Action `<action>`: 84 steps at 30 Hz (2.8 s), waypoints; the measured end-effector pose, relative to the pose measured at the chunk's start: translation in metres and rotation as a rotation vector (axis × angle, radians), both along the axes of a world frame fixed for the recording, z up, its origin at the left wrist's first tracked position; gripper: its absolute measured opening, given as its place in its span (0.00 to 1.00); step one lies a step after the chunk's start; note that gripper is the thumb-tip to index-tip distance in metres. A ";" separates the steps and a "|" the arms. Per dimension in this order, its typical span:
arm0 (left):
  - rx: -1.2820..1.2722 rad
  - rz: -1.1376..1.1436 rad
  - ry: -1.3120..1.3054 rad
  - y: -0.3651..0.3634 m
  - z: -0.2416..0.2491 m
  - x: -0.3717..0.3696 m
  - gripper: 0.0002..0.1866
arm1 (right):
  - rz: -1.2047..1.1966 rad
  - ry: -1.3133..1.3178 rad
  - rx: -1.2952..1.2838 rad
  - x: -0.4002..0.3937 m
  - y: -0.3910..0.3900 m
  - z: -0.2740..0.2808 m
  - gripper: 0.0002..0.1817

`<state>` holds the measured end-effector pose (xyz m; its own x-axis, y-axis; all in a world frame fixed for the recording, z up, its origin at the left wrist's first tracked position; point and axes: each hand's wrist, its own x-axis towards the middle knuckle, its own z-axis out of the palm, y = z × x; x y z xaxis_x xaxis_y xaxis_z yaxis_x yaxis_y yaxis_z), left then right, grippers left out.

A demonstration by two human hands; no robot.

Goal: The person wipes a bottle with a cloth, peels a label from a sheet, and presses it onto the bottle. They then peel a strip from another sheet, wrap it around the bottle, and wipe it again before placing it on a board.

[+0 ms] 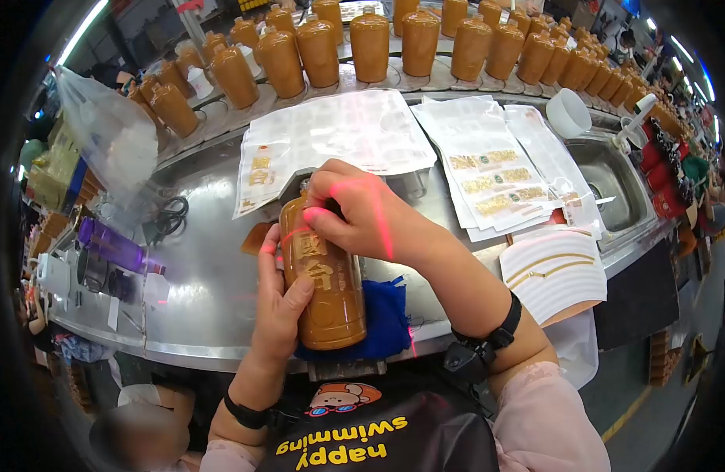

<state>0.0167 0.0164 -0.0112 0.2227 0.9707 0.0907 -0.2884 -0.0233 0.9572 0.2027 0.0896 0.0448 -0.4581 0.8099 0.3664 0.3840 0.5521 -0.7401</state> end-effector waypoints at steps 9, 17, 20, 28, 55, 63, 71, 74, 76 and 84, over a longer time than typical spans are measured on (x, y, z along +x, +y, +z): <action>-0.001 -0.018 -0.057 0.001 -0.001 -0.002 0.45 | -0.003 -0.006 0.029 -0.001 0.003 -0.003 0.08; 0.030 0.004 0.028 0.000 -0.001 0.000 0.46 | -0.010 -0.013 0.043 -0.001 0.003 -0.003 0.08; 0.012 -0.015 0.015 0.000 0.000 -0.001 0.45 | -0.010 -0.014 0.040 -0.001 0.001 -0.002 0.08; 0.031 -0.018 0.023 0.000 0.003 0.000 0.45 | -0.124 0.072 0.060 0.000 -0.002 -0.011 0.10; 0.031 0.010 -0.026 0.000 -0.002 -0.001 0.39 | -0.093 0.232 -0.221 0.002 -0.060 -0.054 0.52; 0.053 0.058 0.158 0.020 0.003 -0.004 0.41 | -0.093 0.220 -0.269 0.003 -0.061 -0.053 0.52; -0.004 0.037 0.036 0.022 0.012 0.004 0.39 | -0.120 0.181 -0.205 0.001 -0.061 -0.049 0.53; -0.010 0.026 0.048 0.024 0.012 0.003 0.37 | -0.118 0.184 -0.207 0.001 -0.061 -0.049 0.52; -0.022 0.022 0.048 0.025 0.013 0.003 0.37 | -0.118 0.183 -0.206 0.001 -0.061 -0.049 0.52; 0.947 0.246 0.723 0.023 0.024 -0.017 0.31 | -0.105 0.171 -0.181 0.003 -0.061 -0.051 0.51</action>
<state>-0.0002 0.0390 0.0130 0.3341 0.6111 0.7176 0.4152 -0.7789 0.4700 0.2058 0.0286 -0.0057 -0.3119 0.9091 0.2761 0.2928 0.3684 -0.8824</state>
